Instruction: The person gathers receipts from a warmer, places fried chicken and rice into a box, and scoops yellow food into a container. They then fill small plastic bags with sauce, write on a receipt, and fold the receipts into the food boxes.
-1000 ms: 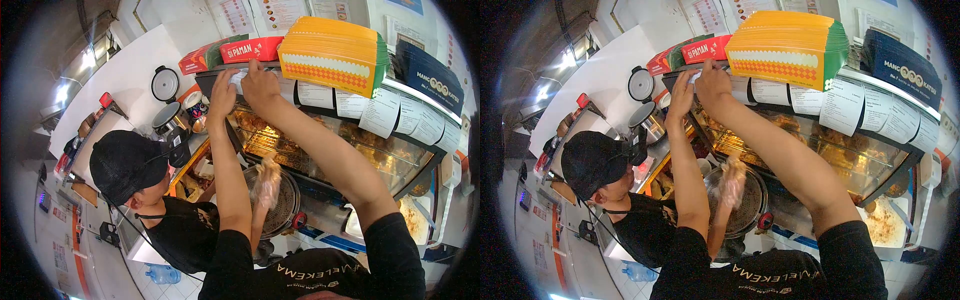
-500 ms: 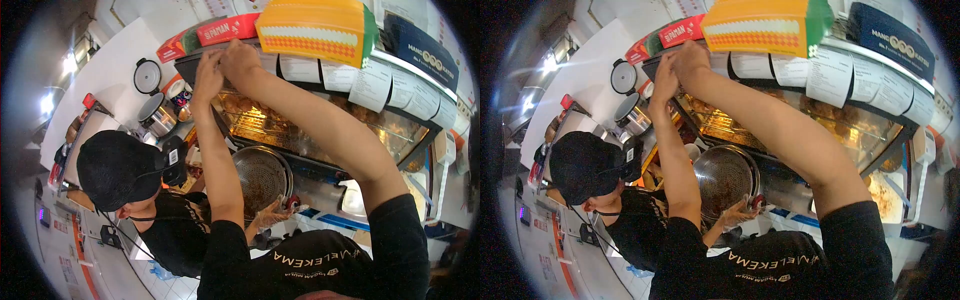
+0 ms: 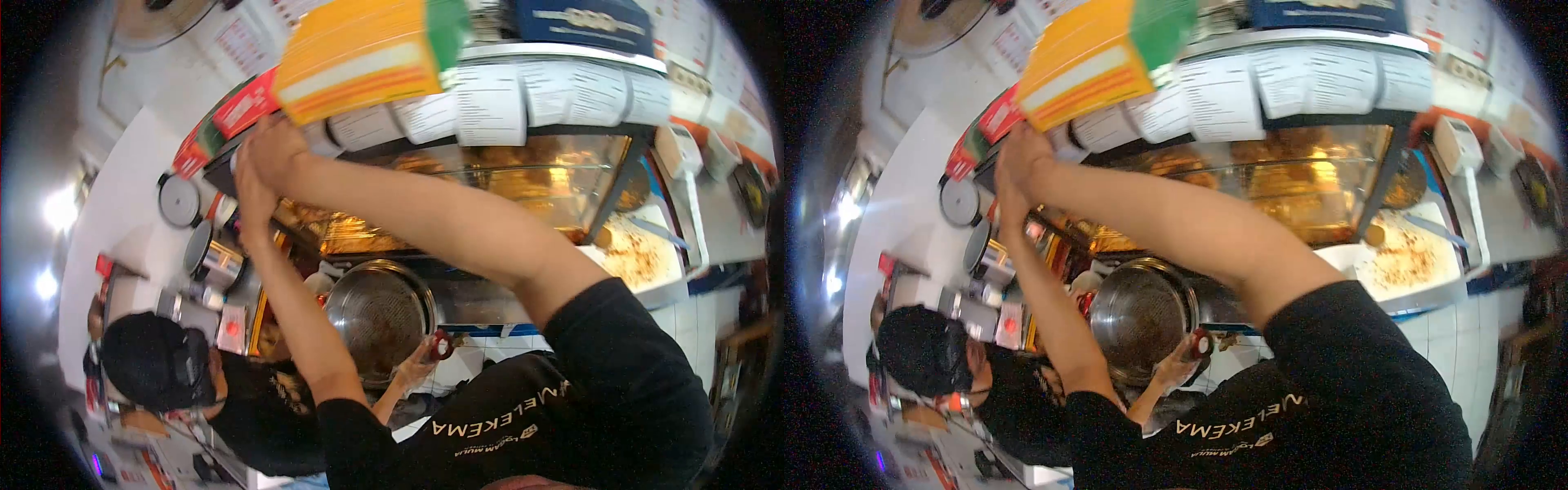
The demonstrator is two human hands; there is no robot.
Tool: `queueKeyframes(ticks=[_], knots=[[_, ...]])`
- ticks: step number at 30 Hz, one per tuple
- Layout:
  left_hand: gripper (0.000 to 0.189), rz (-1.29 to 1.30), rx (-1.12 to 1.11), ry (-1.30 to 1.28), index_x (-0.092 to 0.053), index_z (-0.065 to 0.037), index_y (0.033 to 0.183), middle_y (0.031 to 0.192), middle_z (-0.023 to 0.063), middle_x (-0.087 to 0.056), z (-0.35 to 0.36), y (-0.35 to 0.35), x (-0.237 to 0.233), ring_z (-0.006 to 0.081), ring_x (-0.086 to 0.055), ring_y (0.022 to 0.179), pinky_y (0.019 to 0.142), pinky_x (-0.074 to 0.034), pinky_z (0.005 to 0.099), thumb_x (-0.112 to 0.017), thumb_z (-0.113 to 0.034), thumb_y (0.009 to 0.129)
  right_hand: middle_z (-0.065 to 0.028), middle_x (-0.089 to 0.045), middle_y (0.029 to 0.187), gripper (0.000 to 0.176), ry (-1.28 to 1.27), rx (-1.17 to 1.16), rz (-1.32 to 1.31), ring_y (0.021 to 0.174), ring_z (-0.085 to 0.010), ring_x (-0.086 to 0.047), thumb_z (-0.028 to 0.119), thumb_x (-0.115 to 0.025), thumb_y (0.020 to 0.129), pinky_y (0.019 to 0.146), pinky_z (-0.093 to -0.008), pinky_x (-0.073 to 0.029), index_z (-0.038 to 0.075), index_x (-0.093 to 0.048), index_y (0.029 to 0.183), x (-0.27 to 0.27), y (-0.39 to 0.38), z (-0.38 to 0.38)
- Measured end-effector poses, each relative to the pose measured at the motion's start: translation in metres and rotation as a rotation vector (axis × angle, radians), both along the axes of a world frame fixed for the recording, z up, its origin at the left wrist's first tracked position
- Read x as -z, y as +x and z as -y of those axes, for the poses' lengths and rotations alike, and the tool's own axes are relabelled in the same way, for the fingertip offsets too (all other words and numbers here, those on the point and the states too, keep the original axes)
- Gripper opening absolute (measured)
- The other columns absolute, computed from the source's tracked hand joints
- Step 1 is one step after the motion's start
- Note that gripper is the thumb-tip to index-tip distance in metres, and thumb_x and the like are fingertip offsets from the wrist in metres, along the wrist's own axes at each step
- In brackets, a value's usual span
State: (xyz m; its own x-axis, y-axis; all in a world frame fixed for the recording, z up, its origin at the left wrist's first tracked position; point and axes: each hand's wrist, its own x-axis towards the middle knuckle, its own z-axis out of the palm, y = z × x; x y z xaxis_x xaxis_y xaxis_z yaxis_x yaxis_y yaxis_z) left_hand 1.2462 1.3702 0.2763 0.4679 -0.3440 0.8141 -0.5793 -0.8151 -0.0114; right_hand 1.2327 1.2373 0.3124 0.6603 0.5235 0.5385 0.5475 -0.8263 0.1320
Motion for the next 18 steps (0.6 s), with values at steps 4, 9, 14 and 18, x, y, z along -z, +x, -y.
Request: queueKeyframes(ticks=[4, 9, 14, 18], knots=[[0.043, -0.118, 0.047, -0.007, -0.054, 0.000, 0.134, 0.139, 0.0184, -0.053, 0.016, -0.015, -0.008, 0.0343, -0.048, 0.130, 0.110, -0.034, 0.0415, -0.052, -0.017, 0.094, -0.0170, -0.062, 0.127, 0.044, 0.135, 0.016, -0.064, 0.116, -0.0309, -0.060, 0.025, -0.063, 0.087, 0.095, -0.0445, -0.045, -0.001, -0.065, 0.121, 0.006, 0.014, -0.024], [0.046, -0.135, -0.028, 0.094, -0.050, 0.000, 0.138, 0.141, 0.0181, -0.051, 0.009, -0.009, -0.004, 0.0335, -0.044, 0.134, 0.114, -0.029, 0.0422, -0.046, -0.011, 0.093, -0.0290, -0.061, 0.121, 0.036, 0.537, -0.003, 0.512, 0.097, -0.0315, -0.068, 0.013, -0.058, 0.083, 0.063, -0.0376, -0.057, -0.010, -0.066, 0.109, 0.039, -0.076, 0.005], [0.056, -0.006, -0.023, -0.057, -0.040, 0.000, 0.145, 0.141, 0.0218, -0.048, -0.008, 0.006, 0.003, 0.0355, -0.036, 0.138, 0.117, -0.024, 0.0453, -0.042, -0.004, 0.090, -0.0207, -0.061, 0.095, 0.026, 0.579, -0.741, -0.345, 0.087, -0.0333, -0.065, 0.016, -0.061, 0.088, 0.065, -0.0484, -0.053, -0.004, -0.061, 0.105, 0.101, -0.199, 0.191], [0.038, 0.218, -0.215, -0.119, -0.055, 0.004, 0.132, 0.136, 0.0211, -0.054, 0.015, -0.074, 0.008, 0.0342, -0.049, 0.129, 0.107, -0.040, 0.0441, -0.057, -0.006, 0.095, -0.0183, -0.067, 0.095, 0.026, 0.393, -0.691, -1.208, 0.085, -0.0270, -0.068, 0.014, -0.061, 0.095, 0.068, -0.0368, -0.053, -0.005, -0.062, 0.112, 0.187, -0.207, 0.364]])
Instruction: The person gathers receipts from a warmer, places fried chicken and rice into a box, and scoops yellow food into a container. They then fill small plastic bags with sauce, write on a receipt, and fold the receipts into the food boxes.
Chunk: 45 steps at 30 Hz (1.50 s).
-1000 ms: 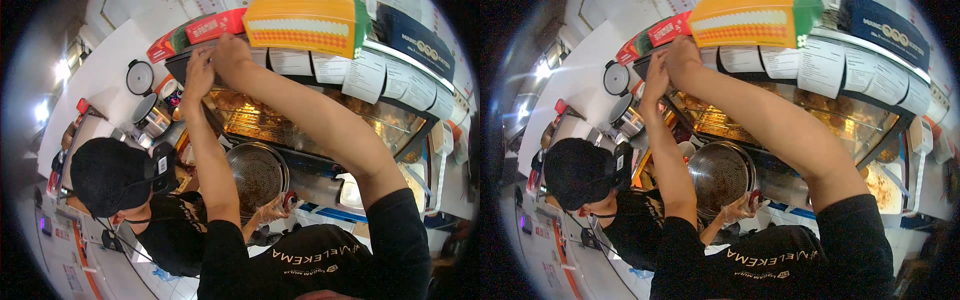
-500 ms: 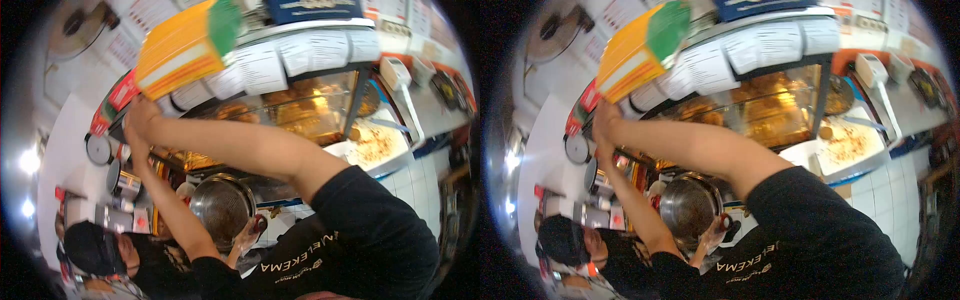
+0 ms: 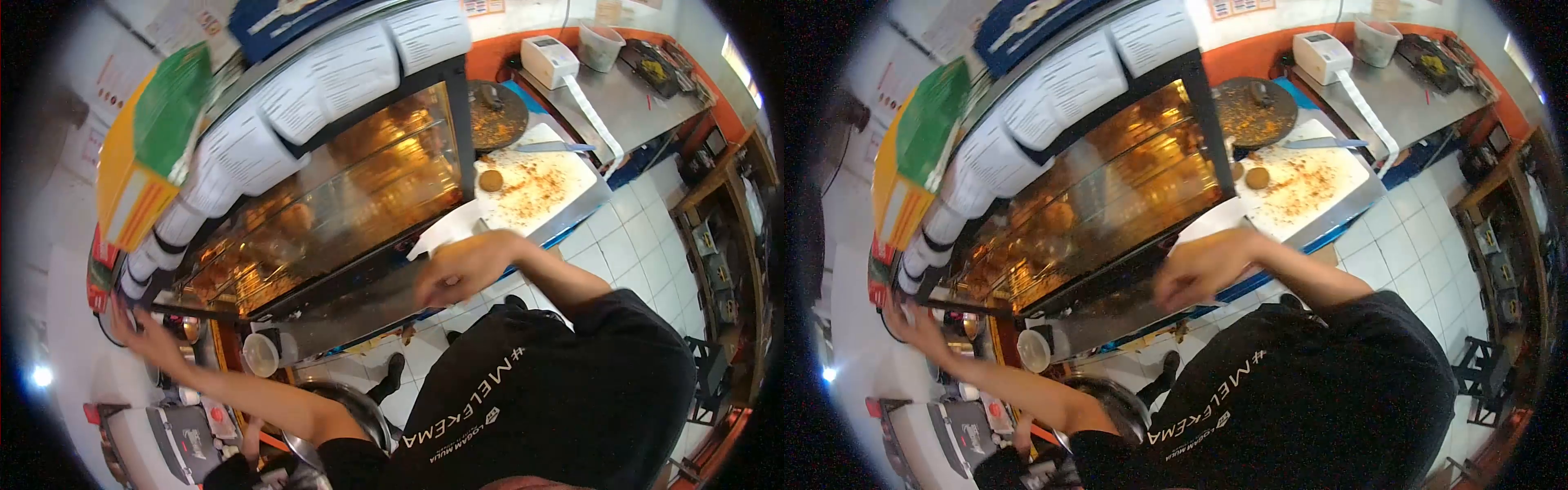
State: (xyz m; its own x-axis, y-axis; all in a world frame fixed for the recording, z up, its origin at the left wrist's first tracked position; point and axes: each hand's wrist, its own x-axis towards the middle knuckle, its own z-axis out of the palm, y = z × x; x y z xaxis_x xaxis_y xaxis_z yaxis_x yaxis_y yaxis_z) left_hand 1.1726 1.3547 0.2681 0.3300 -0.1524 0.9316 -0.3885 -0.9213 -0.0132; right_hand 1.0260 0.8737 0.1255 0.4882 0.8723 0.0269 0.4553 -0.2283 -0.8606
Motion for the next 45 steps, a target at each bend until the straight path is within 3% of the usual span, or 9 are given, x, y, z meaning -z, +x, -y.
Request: queueKeyframes(ticks=[5, 7, 12, 16, 24, 32, 34, 38, 45], knots=[[0.012, -0.060, -0.164, -0.464, -0.071, 0.002, 0.089, 0.073, 0.0103, -0.067, 0.119, -0.121, 0.095, 0.0111, -0.055, 0.059, 0.049, -0.045, 0.0259, -0.067, -0.009, 0.093, -0.0147, -0.070, 0.082, 0.028, -0.195, 0.842, -0.420, 0.062, -0.0211, -0.070, 0.014, -0.062, 0.086, 0.057, -0.0336, -0.056, -0.005, -0.064, 0.106, 0.130, -0.008, 0.193], [0.009, -0.421, 0.313, -0.535, -0.071, 0.001, 0.091, 0.072, 0.0078, -0.063, 0.140, -0.152, 0.164, 0.0125, -0.058, 0.059, 0.054, -0.049, 0.0263, -0.063, -0.003, 0.091, -0.0180, -0.069, 0.081, 0.028, -0.096, 1.121, -0.344, 0.067, -0.0246, -0.071, 0.016, -0.065, 0.083, 0.059, -0.0364, -0.056, -0.005, -0.063, 0.101, 0.172, 0.025, 0.220], [0.028, -1.368, 0.250, -0.524, -0.066, 0.001, 0.116, 0.095, 0.0135, -0.072, 0.250, -0.230, 0.219, 0.0182, -0.070, 0.078, 0.076, -0.055, 0.0322, -0.068, -0.006, 0.089, -0.0263, -0.051, 0.117, 0.025, -0.339, 1.459, 0.110, 0.101, -0.0452, -0.059, 0.019, -0.068, 0.081, 0.087, -0.0520, -0.050, 0.001, -0.059, 0.095, 0.269, 0.128, 0.191], [0.030, -1.421, 0.223, -0.498, -0.065, -0.001, 0.118, 0.099, 0.0145, -0.072, 0.300, -0.255, 0.223, 0.0203, -0.072, 0.086, 0.080, -0.054, 0.0326, -0.069, -0.007, 0.089, -0.0242, -0.059, 0.090, 0.016, 0.040, 1.578, 0.546, 0.089, -0.0422, -0.060, 0.011, -0.054, 0.086, 0.078, -0.0500, -0.049, -0.003, -0.062, 0.083, 0.301, 0.178, 0.197], [0.040, -1.247, 0.616, -0.749, -0.054, 0.001, 0.129, 0.099, 0.0140, -0.068, 0.440, -0.227, 0.259, 0.0210, -0.070, 0.092, 0.081, -0.056, 0.0315, -0.068, -0.013, 0.094, -0.0020, -0.055, 0.059, 0.014, 0.321, 1.174, 0.044, 0.053, -0.0064, -0.052, 0.004, -0.069, 0.084, 0.048, -0.0268, -0.040, 0.000, -0.058, 0.076, 0.121, -0.020, 0.182], [0.023, -1.118, 0.594, -1.066, -0.059, 0.003, 0.103, 0.083, 0.0081, -0.067, 0.430, -0.239, 0.281, 0.0132, -0.069, 0.069, 0.060, -0.053, 0.0244, -0.073, -0.008, 0.088, -0.0119, -0.061, 0.074, 0.022, 0.095, 1.104, -0.269, 0.065, -0.0215, -0.067, -0.003, -0.068, 0.085, 0.055, -0.0339, -0.053, -0.001, -0.049, 0.095, 0.067, -0.093, 0.138], [0.016, -1.013, 0.415, -0.834, -0.060, 0.003, 0.098, 0.082, 0.0083, -0.068, 0.409, -0.254, 0.269, 0.0123, -0.068, 0.069, 0.058, -0.053, 0.0244, -0.071, -0.003, 0.088, -0.0155, -0.058, 0.085, 0.026, -0.003, 1.059, 0.459, 0.076, -0.0329, -0.066, -0.005, -0.069, 0.081, 0.064, -0.0389, -0.054, -0.001, -0.050, 0.098, 0.061, -0.112, 0.119], [0.011, -0.884, 0.285, -0.741, -0.063, 0.001, 0.094, 0.073, 0.0093, -0.065, 0.366, -0.302, 0.245, 0.0154, -0.064, 0.060, 0.054, -0.051, 0.0284, -0.070, -0.003, 0.086, -0.0219, -0.063, 0.095, 0.012, 0.203, 0.726, 0.364, 0.085, -0.0410, -0.063, -0.006, -0.057, 0.084, 0.077, -0.0471, -0.051, -0.002, -0.061, 0.095, 0.060, -0.155, 0.050], [0.011, -0.633, -0.080, -0.481, -0.066, 0.000, 0.097, 0.081, 0.0118, -0.063, 0.281, -0.412, 0.216, 0.0253, -0.063, 0.069, 0.062, -0.051, 0.0355, -0.068, -0.002, 0.087, -0.0149, -0.060, 0.126, 0.034, 0.847, 0.463, -0.638, 0.111, -0.0286, -0.062, 0.017, -0.055, 0.100, 0.090, -0.0397, -0.052, 0.003, -0.051, 0.130, 0.124, -0.173, -0.127]])
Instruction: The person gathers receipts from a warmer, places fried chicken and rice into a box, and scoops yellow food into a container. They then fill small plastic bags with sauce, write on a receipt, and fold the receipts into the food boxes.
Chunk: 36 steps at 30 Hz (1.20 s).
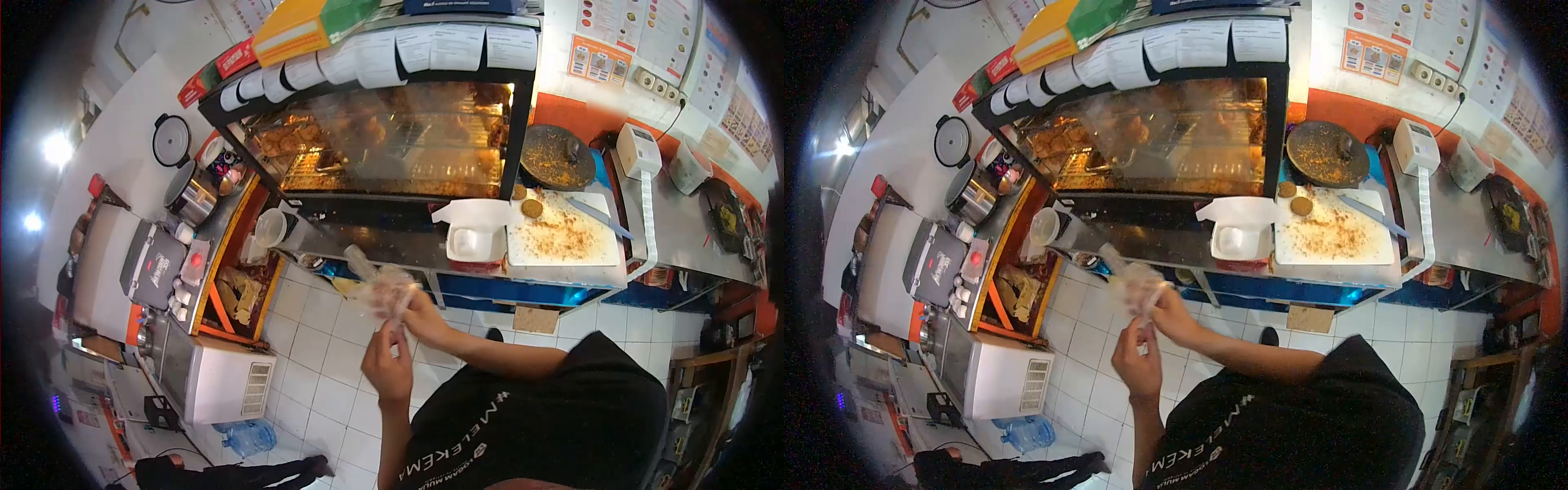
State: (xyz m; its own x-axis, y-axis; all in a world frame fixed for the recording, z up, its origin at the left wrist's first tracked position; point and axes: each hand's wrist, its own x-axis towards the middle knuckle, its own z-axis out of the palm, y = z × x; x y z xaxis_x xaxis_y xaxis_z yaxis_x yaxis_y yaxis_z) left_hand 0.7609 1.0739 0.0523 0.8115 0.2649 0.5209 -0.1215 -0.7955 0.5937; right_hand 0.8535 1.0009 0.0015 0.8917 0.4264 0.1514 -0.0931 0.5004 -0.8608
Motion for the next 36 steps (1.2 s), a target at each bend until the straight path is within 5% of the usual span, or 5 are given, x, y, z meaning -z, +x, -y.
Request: queueKeyframes(ticks=[7, 17, 27, 33, 36], knots=[[0.008, 0.027, -0.121, 0.093, -0.064, 0.000, 0.094, 0.081, 0.0144, -0.064, -0.073, -0.049, 0.000, 0.0294, -0.064, 0.071, 0.064, -0.052, 0.0387, -0.068, -0.003, 0.087, -0.0039, -0.045, 0.149, 0.058, 0.573, -0.950, -0.619, 0.127, -0.0283, -0.050, 0.055, -0.039, 0.102, 0.103, -0.0478, -0.043, 0.017, -0.043, 0.145, -0.024, -0.026, -0.100], [0.008, -0.078, 0.243, 0.014, -0.061, -0.002, 0.086, 0.081, 0.0139, -0.063, -0.131, 0.026, 0.005, 0.0314, -0.064, 0.071, 0.063, -0.051, 0.0390, -0.068, -0.005, 0.087, -0.0018, -0.045, 0.149, 0.080, 0.742, -0.966, -0.755, 0.141, -0.0438, -0.032, 0.081, -0.024, 0.090, 0.113, -0.0651, -0.017, 0.032, -0.033, 0.152, 0.024, 0.061, -0.192], [0.058, -0.473, 0.271, -0.423, -0.048, -0.007, 0.141, 0.124, 0.0133, -0.062, -0.233, 0.101, 0.035, 0.0239, -0.065, 0.104, 0.089, -0.053, 0.0366, -0.072, -0.017, 0.089, -0.0126, -0.058, 0.130, 0.046, -0.163, 0.245, 0.057, 0.121, -0.0220, -0.055, 0.011, -0.067, 0.094, 0.103, -0.0309, -0.045, 0.001, -0.049, 0.135, 0.003, 0.256, -0.223], [0.053, -0.780, 0.547, -0.605, -0.050, -0.005, 0.139, 0.118, 0.0156, -0.065, -0.305, 0.123, 0.083, 0.0246, -0.066, 0.102, 0.087, -0.053, 0.0349, -0.069, -0.015, 0.091, -0.0216, -0.045, 0.146, 0.059, -0.238, 0.856, 0.384, 0.137, -0.0320, -0.043, 0.011, -0.063, 0.094, 0.111, -0.0364, -0.038, -0.002, -0.038, 0.145, 0.008, 0.379, -0.219], [0.052, -0.844, 0.646, -0.571, -0.050, -0.005, 0.139, 0.116, 0.0165, -0.065, -0.342, 0.147, 0.097, 0.0259, -0.067, 0.100, 0.087, -0.053, 0.0349, -0.069, -0.016, 0.091, -0.0256, -0.016, 0.160, 0.085, -0.980, 1.261, 0.323, 0.144, -0.0413, -0.028, 0.032, -0.061, 0.095, 0.118, -0.0423, -0.029, -0.001, -0.013, 0.155, -0.035, 0.375, -0.253]])
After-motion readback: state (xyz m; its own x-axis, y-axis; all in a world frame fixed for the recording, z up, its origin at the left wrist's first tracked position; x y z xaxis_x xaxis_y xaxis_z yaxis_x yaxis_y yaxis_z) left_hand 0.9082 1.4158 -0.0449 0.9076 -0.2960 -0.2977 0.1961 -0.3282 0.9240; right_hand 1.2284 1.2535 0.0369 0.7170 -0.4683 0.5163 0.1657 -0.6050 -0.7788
